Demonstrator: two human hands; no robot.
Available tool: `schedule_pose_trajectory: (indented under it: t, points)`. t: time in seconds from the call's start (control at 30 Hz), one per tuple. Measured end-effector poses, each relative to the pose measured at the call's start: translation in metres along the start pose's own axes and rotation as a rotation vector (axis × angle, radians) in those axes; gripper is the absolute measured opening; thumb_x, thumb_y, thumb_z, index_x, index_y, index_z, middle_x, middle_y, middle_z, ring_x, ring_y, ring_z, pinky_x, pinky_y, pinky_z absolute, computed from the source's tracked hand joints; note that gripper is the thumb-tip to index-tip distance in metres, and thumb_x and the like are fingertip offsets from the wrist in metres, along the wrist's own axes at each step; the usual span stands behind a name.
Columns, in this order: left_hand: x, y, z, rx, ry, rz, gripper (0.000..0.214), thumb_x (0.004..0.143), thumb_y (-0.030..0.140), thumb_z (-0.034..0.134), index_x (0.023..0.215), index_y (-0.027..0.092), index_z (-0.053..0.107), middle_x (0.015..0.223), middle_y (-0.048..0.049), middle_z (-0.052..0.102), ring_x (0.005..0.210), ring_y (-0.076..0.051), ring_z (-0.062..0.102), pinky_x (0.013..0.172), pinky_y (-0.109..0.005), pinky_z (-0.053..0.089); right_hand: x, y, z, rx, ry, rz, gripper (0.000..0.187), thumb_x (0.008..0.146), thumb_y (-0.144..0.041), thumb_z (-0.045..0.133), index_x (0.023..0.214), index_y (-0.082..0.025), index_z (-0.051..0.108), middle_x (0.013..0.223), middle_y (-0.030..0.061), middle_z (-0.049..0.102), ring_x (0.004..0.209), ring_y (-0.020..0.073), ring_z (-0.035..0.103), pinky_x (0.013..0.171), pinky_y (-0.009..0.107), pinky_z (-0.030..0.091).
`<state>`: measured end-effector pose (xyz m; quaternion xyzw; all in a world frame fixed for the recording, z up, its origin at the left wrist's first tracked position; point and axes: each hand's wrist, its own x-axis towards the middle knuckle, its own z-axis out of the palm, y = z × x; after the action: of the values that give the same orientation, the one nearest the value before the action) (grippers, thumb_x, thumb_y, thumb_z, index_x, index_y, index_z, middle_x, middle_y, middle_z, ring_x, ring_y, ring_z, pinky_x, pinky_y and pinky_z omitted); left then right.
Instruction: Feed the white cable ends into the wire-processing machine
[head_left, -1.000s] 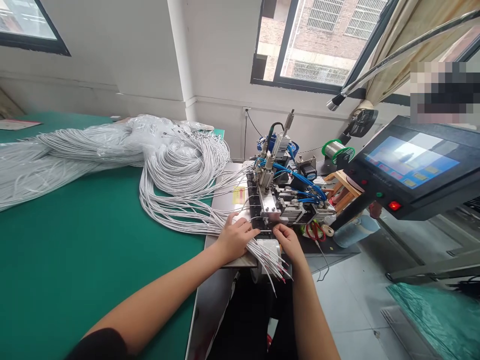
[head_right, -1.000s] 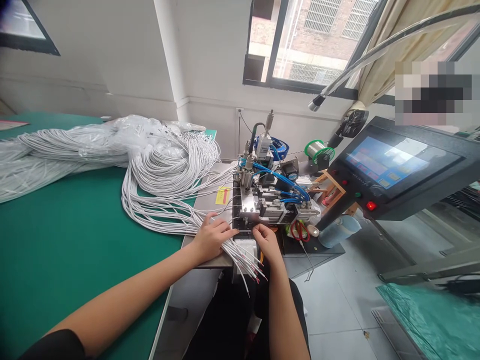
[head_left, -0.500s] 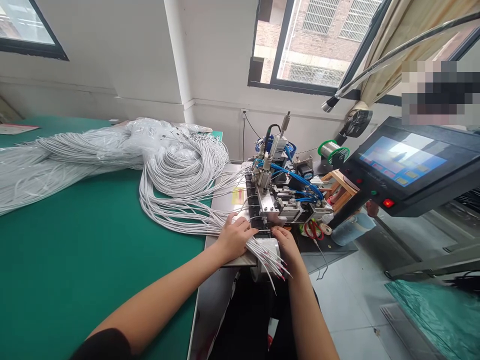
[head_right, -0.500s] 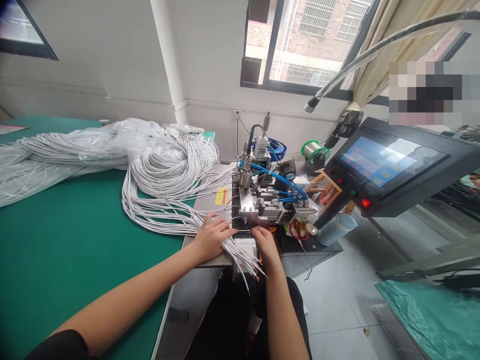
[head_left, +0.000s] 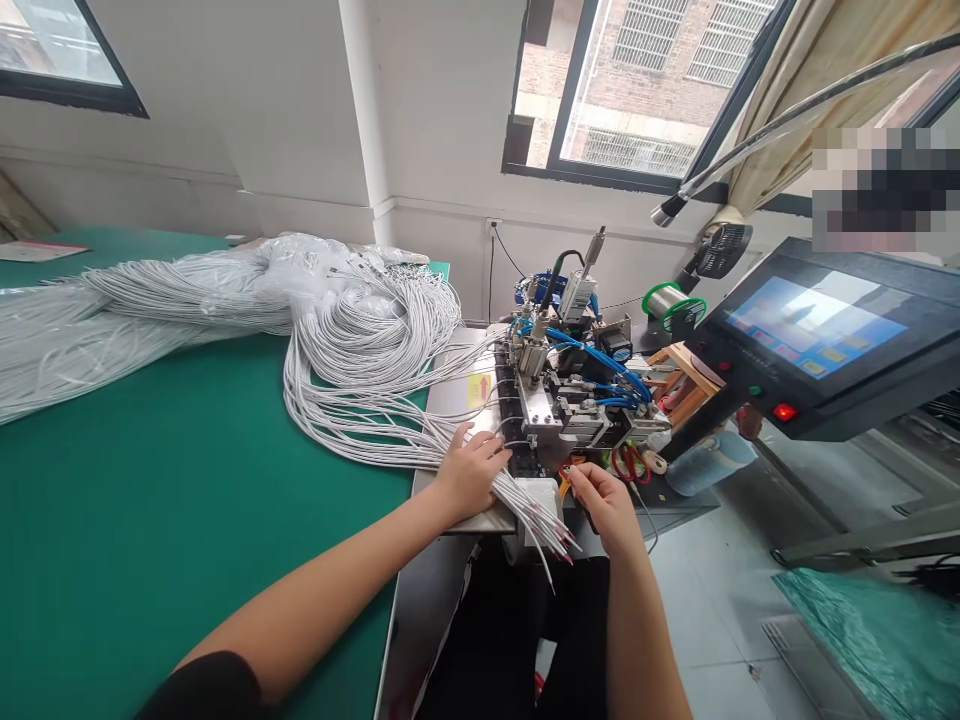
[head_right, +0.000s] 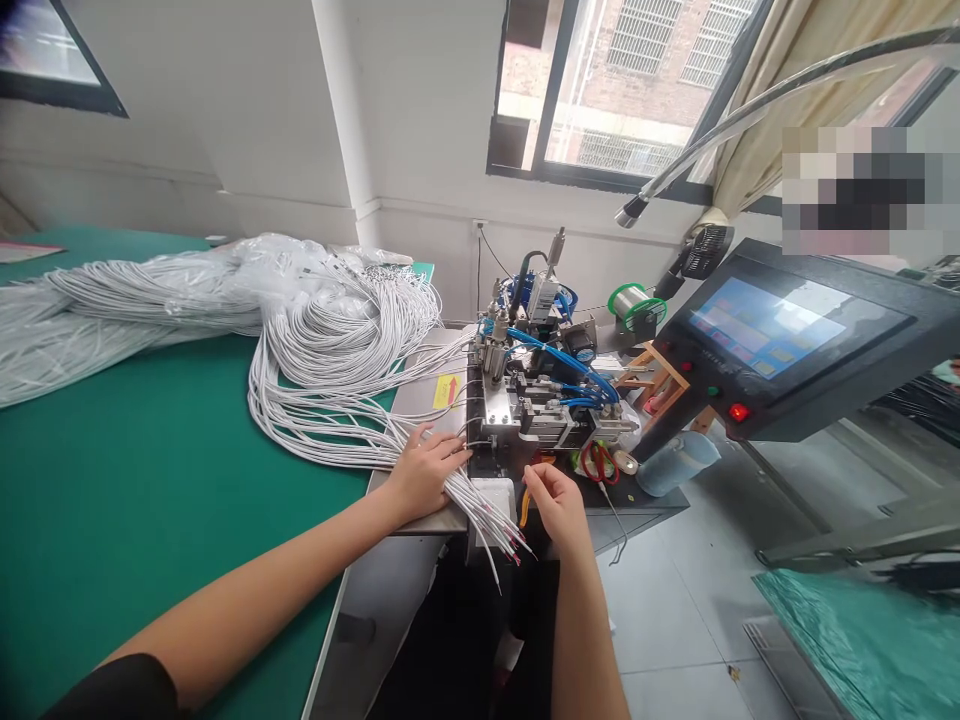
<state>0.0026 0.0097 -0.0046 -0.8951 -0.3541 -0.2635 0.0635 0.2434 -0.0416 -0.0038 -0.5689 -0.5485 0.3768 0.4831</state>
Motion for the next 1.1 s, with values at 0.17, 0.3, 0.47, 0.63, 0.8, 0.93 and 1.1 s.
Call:
schedule_pose_trajectory:
  t: [0.17, 0.3, 0.47, 0.63, 0.8, 0.93, 1.1]
  points:
    - [0.000, 0.000, -0.002, -0.019, 0.044, 0.014, 0.039, 0.068, 0.017, 0.059, 0.106, 0.021, 0.064, 0.110, -0.0069, 0.068, 0.105, -0.024, 0.058, 0.107, -0.050, 0.019, -0.011, -0.015, -0.006, -0.126, -0.084, -0.044, 0.036, 0.087, -0.053, 0.054, 0.075, -0.019, 0.060, 0.061, -0.0006, 0.051, 0.053, 0.0130, 0.045, 0.050, 0.025, 0.036]
    - [0.000, 0.000, -0.003, -0.018, 0.080, 0.036, 0.030, 0.073, 0.015, 0.055, 0.100, 0.022, 0.064, 0.095, -0.0032, 0.069, 0.094, -0.021, 0.060, 0.105, -0.048, 0.021, -0.019, -0.027, -0.009, -0.208, -0.240, -0.096, 0.030, 0.088, -0.047, 0.056, 0.082, -0.018, 0.064, 0.071, 0.0021, 0.059, 0.062, 0.0149, 0.050, 0.056, 0.026, 0.039]
    - [0.001, 0.001, -0.006, -0.016, 0.117, 0.053, 0.022, 0.078, 0.014, 0.051, 0.094, 0.024, 0.063, 0.084, -0.0007, 0.067, 0.087, -0.018, 0.060, 0.105, -0.045, 0.022, -0.025, -0.037, -0.011, -0.275, -0.368, -0.137, 0.025, 0.087, -0.041, 0.058, 0.080, -0.019, 0.066, 0.071, 0.0023, 0.061, 0.061, 0.0152, 0.050, 0.054, 0.026, 0.036]
    - [0.002, 0.003, -0.010, -0.012, 0.127, 0.062, 0.017, 0.079, 0.015, 0.050, 0.087, 0.024, 0.063, 0.077, 0.0006, 0.064, 0.080, -0.016, 0.059, 0.103, -0.042, 0.023, -0.026, -0.038, -0.013, -0.256, -0.382, -0.175, 0.026, 0.090, -0.042, 0.055, 0.081, -0.019, 0.066, 0.074, 0.0036, 0.063, 0.064, 0.0160, 0.051, 0.056, 0.027, 0.037]
    - [0.001, 0.002, -0.009, -0.014, 0.141, 0.073, 0.017, 0.079, 0.014, 0.051, 0.086, 0.024, 0.063, 0.076, 0.0011, 0.064, 0.080, -0.015, 0.058, 0.103, -0.042, 0.023, -0.027, -0.040, -0.013, -0.239, -0.468, -0.156, 0.028, 0.089, -0.044, 0.057, 0.083, -0.018, 0.066, 0.073, 0.0030, 0.062, 0.065, 0.0155, 0.053, 0.057, 0.025, 0.039]
    - [0.001, 0.000, -0.004, -0.028, 0.127, 0.093, 0.018, 0.079, 0.013, 0.051, 0.087, 0.024, 0.063, 0.078, 0.0005, 0.065, 0.080, -0.016, 0.058, 0.103, -0.042, 0.024, -0.028, -0.042, -0.011, -0.284, -0.495, -0.140, 0.028, 0.088, -0.044, 0.059, 0.080, -0.018, 0.065, 0.071, 0.0019, 0.061, 0.063, 0.0141, 0.051, 0.055, 0.024, 0.037]
    - [0.000, -0.001, -0.002, -0.036, 0.105, 0.104, 0.020, 0.077, 0.013, 0.052, 0.089, 0.024, 0.063, 0.080, 0.0008, 0.065, 0.080, -0.015, 0.058, 0.103, -0.041, 0.024, -0.029, -0.042, -0.010, -0.285, -0.484, -0.144, 0.025, 0.091, -0.039, 0.054, 0.080, -0.018, 0.062, 0.071, 0.0013, 0.059, 0.063, 0.0137, 0.049, 0.055, 0.024, 0.036]
